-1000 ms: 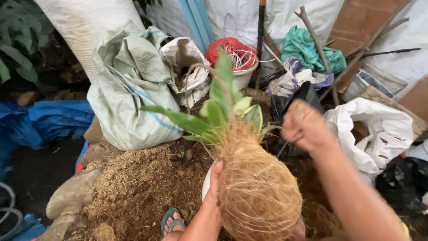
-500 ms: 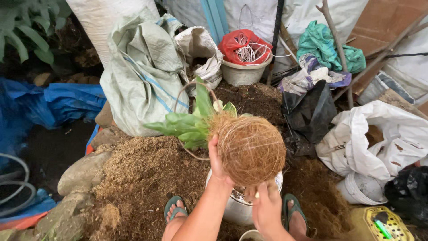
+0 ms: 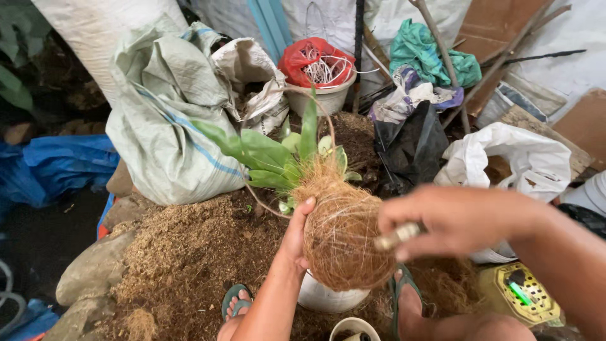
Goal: The person wraps a plant with a fibrous root ball in coconut fiber using string, securing it tightly around the base. They adjust the fiber and tie off the string to hold the material in place.
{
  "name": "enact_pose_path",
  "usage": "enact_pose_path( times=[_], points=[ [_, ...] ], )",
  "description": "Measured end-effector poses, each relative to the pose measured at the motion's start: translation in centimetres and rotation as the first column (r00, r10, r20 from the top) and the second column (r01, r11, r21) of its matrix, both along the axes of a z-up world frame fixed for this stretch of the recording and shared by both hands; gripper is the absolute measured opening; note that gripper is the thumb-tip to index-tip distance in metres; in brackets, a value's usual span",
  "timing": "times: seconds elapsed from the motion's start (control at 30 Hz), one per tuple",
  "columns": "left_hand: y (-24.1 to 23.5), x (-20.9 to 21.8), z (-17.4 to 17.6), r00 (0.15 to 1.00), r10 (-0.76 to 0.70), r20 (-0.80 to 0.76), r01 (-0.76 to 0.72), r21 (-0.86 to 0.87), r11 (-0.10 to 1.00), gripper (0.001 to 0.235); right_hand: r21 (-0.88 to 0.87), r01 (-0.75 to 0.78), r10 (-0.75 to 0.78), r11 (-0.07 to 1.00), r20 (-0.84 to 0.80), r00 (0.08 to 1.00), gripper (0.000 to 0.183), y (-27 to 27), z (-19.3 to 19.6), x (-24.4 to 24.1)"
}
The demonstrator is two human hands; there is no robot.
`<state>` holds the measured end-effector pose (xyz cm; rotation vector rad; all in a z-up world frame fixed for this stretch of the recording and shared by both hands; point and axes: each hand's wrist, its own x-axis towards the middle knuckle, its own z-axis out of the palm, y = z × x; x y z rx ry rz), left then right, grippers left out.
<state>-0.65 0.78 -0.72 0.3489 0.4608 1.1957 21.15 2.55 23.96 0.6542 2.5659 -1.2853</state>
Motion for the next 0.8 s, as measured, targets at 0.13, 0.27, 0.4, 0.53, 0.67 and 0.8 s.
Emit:
enact_pose_path(
  times=[0.13, 0.27, 0.4, 0.53, 0.67, 0.8],
  points=[
    [-0.5, 0.3, 0.1, 0.996, -0.07, 0.049, 0.068, 0.04, 0.997, 0.065, -0.025, -0.004, 0.005, 1.0, 0.034, 0.999, 0.016, 3.3, 0.1, -0.4],
    [-1.1, 0.2, 0.9, 0.998, -0.051, 0.044, 0.049, 0.039, 0.998, 0.066, -0.125, 0.012, -0.016, 0.992, -0.029, 0.999, 0.022, 5.3, -2.0, 1.6],
    [-1.6, -0.2, 1.3, 0.996, -0.047, 0.072, 0.045, 0.028, 0.999, 0.066, -0.307, 0.206, -0.24, 0.929, -0.076, 0.968, 0.029, 7.2, -4.5, 3.7],
    [-1.4, 0.2, 1.1, 0.993, -0.115, 0.017, 0.115, 0.013, 0.993, 0.069, -0.384, 0.343, -0.477, 0.857, -0.341, 0.811, 0.026, 6.6, -7.4, 4.3],
    [-1.4, 0.6, 0.2, 0.992, -0.118, -0.041, 0.115, -0.055, 0.992, 0.07, -0.042, 0.463, -0.432, 0.885, -0.445, 0.785, 0.011, 5.1, -9.2, 4.8],
    [-1.4, 0.7, 0.1, 0.983, -0.137, -0.125, 0.134, -0.029, 0.991, 0.071, 0.168, 0.48, -0.338, 0.861, -0.516, 0.787, 0.01, 4.6, -7.2, 4.6]
  ],
)
